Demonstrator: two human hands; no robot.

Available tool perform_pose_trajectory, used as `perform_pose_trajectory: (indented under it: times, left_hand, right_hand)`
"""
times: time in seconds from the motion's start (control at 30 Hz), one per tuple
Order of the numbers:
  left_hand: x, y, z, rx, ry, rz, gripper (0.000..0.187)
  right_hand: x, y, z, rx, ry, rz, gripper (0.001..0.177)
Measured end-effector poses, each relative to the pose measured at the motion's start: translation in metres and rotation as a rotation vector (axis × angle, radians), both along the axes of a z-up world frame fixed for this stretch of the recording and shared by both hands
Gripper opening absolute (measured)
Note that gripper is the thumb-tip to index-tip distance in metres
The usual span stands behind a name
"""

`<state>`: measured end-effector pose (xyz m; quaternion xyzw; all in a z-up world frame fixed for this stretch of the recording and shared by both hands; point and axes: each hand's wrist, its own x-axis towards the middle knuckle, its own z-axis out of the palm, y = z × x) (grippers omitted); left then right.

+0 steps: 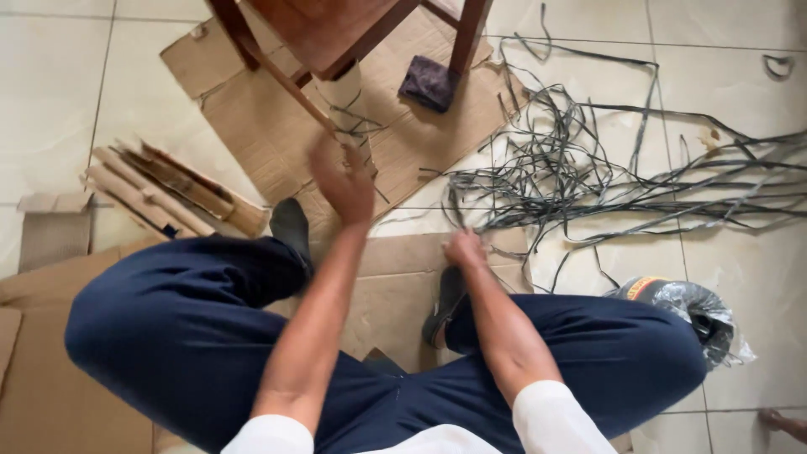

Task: The person wraps the legs of a wooden chair with protective cardboard and plastic strips.

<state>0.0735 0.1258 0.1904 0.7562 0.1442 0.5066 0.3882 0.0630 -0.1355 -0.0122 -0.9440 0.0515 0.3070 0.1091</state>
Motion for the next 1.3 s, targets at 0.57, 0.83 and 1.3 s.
perform_pose_trajectory:
  times: [0.57,0.83,1.3]
  left_hand:
    - [0.088,0.086,0.160,0.868,-0.134,-0.506,0.035]
    - [0.096,0.065,0.152,0.838,-0.107,-0.377,0.030]
    - [0.154,-0.048,0.159,0.802,-0.129,-0.503,0.028]
  right_hand:
    - [0.151,-0.142,0.129,0.085,0.152,-0.088,0.041]
    - [0.215,-0.047,0.310,-0.243,0.094,0.388,0.040]
    - [0.223,-0.073,0.264,-0.247,0.060,0.556,0.042]
